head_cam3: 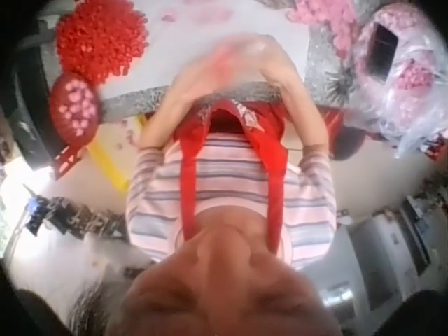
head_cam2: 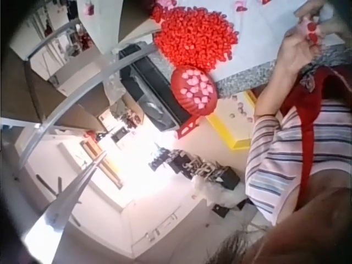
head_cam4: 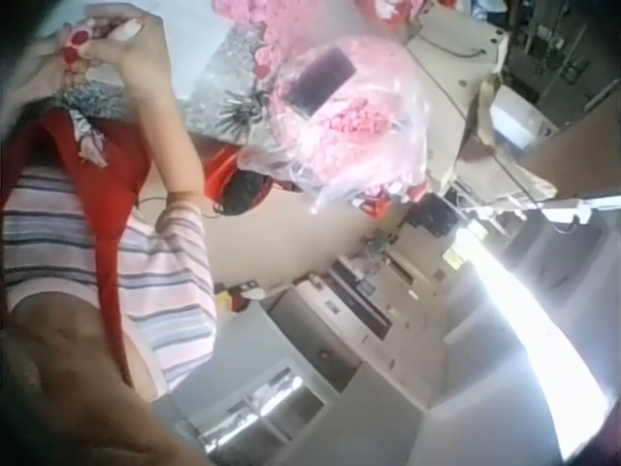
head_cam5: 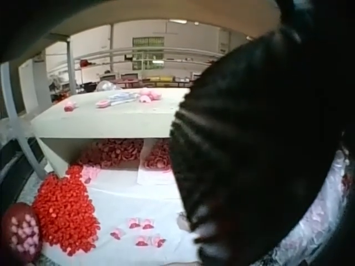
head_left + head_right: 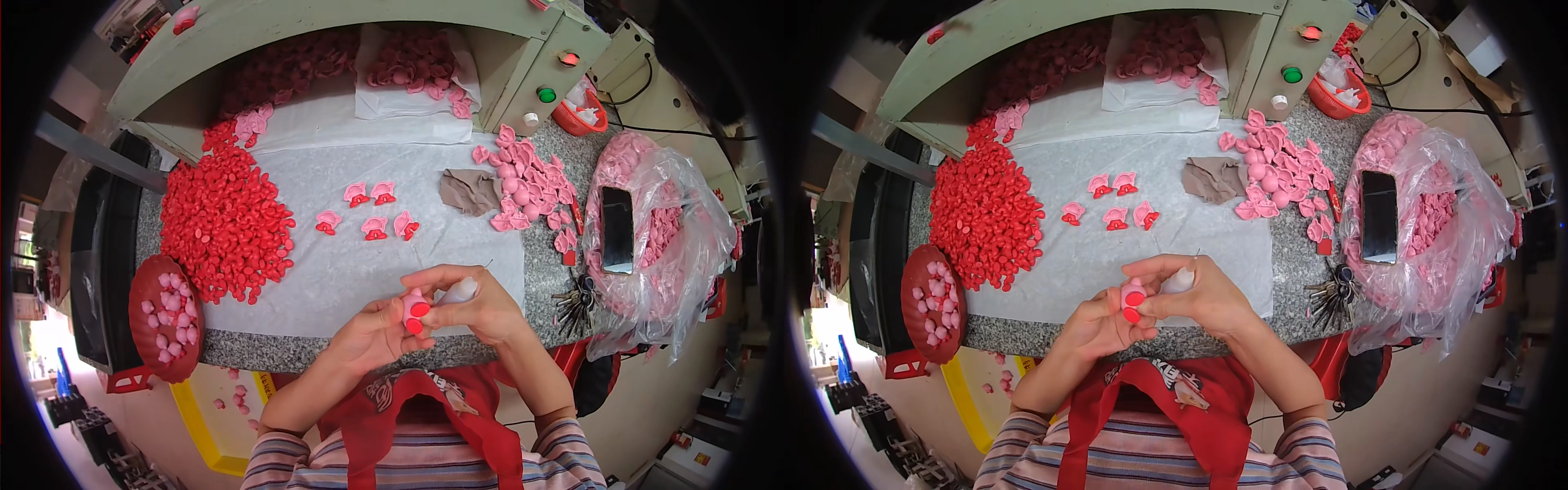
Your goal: Assembling and decorating small plastic toy components using an applicator tool at a factory workbench.
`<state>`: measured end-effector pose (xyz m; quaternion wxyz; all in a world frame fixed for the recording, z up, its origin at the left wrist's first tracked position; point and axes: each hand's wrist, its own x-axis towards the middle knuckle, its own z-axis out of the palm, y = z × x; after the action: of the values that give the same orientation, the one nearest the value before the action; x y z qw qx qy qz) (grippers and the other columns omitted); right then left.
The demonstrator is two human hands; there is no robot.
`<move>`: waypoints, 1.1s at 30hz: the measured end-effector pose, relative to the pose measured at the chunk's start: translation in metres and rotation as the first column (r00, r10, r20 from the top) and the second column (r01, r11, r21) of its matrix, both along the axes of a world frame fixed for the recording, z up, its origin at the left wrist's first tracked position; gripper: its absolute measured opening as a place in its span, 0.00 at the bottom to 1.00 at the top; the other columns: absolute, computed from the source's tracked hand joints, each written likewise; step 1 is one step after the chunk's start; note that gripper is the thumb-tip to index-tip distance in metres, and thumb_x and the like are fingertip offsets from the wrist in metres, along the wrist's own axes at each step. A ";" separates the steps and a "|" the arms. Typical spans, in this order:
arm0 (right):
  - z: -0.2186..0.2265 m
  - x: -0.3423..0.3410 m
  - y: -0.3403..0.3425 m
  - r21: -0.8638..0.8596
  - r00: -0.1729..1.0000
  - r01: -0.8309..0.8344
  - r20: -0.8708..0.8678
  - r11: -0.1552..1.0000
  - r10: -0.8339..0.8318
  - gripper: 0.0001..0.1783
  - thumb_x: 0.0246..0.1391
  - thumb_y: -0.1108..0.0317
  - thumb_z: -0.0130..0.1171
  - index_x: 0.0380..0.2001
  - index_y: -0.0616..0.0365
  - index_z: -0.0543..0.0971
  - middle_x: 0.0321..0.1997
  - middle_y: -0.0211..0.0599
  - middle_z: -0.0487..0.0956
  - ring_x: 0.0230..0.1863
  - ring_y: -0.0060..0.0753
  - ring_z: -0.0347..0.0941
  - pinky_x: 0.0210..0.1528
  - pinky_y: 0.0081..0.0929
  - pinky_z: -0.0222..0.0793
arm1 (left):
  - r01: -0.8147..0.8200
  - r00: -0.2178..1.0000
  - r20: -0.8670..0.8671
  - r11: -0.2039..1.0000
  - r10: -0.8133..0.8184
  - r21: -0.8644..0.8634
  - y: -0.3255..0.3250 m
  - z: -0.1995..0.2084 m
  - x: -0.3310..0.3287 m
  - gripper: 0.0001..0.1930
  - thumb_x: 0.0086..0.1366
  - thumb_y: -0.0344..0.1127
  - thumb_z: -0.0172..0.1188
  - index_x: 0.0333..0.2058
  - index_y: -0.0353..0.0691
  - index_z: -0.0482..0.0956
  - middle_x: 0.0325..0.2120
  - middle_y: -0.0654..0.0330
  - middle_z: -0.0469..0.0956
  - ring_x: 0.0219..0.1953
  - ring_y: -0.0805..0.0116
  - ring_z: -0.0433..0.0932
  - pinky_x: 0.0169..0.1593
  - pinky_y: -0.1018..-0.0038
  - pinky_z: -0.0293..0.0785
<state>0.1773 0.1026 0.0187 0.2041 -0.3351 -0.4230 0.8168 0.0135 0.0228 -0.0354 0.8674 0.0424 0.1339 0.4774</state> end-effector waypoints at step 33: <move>-0.002 -0.011 -0.016 0.552 0.965 0.144 0.106 0.821 -0.241 0.17 0.33 0.78 0.66 0.33 0.60 0.78 0.33 0.33 0.72 0.33 0.20 0.67 0.35 0.18 0.65 | -0.202 0.888 0.407 0.976 0.216 -0.079 -0.012 -0.004 0.022 0.26 0.60 0.52 0.48 0.48 0.37 0.66 0.41 0.62 0.70 0.46 0.64 0.70 0.51 0.64 0.69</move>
<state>0.1660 0.0870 0.0170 0.3346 -0.3742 -0.6151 0.6080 0.0357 0.0112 -0.0394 0.8202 -0.0891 -0.0403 0.5636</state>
